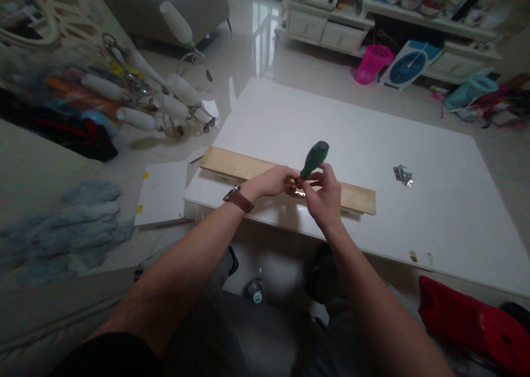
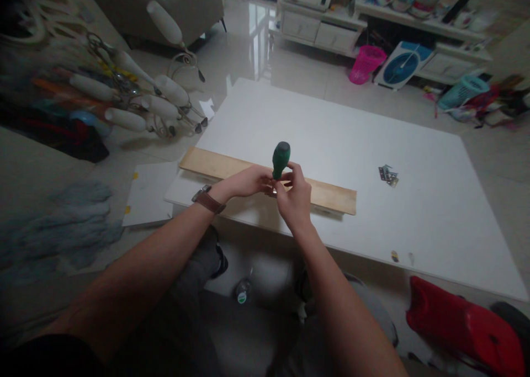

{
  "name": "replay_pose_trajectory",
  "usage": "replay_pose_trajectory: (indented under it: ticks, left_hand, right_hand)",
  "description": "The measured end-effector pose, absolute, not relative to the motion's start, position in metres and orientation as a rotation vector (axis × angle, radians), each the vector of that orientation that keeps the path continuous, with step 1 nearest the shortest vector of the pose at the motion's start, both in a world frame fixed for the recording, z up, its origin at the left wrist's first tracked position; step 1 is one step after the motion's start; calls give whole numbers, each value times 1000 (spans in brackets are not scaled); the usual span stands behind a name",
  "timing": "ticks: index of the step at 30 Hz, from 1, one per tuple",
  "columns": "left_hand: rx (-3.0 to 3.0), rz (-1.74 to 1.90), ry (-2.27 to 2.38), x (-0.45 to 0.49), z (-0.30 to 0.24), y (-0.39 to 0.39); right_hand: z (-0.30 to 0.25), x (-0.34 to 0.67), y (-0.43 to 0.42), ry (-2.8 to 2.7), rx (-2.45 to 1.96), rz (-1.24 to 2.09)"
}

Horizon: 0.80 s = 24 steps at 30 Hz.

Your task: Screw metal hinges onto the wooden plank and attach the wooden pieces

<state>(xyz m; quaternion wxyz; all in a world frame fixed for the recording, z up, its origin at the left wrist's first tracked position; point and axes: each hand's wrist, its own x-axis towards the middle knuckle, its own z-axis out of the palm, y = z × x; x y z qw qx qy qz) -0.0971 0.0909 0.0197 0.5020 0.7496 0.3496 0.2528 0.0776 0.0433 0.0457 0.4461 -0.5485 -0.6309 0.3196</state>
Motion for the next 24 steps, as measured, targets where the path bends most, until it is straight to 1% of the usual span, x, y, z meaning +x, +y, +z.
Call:
replay_pose_trajectory:
  ticks: [10, 24]
  left_hand:
    - [1847, 595, 911, -97, 25, 89]
    - [1819, 630, 885, -94, 30, 87]
  right_hand:
    - [44, 79, 45, -1578, -1363, 802]
    - [44, 79, 45, -1605, -1340, 778]
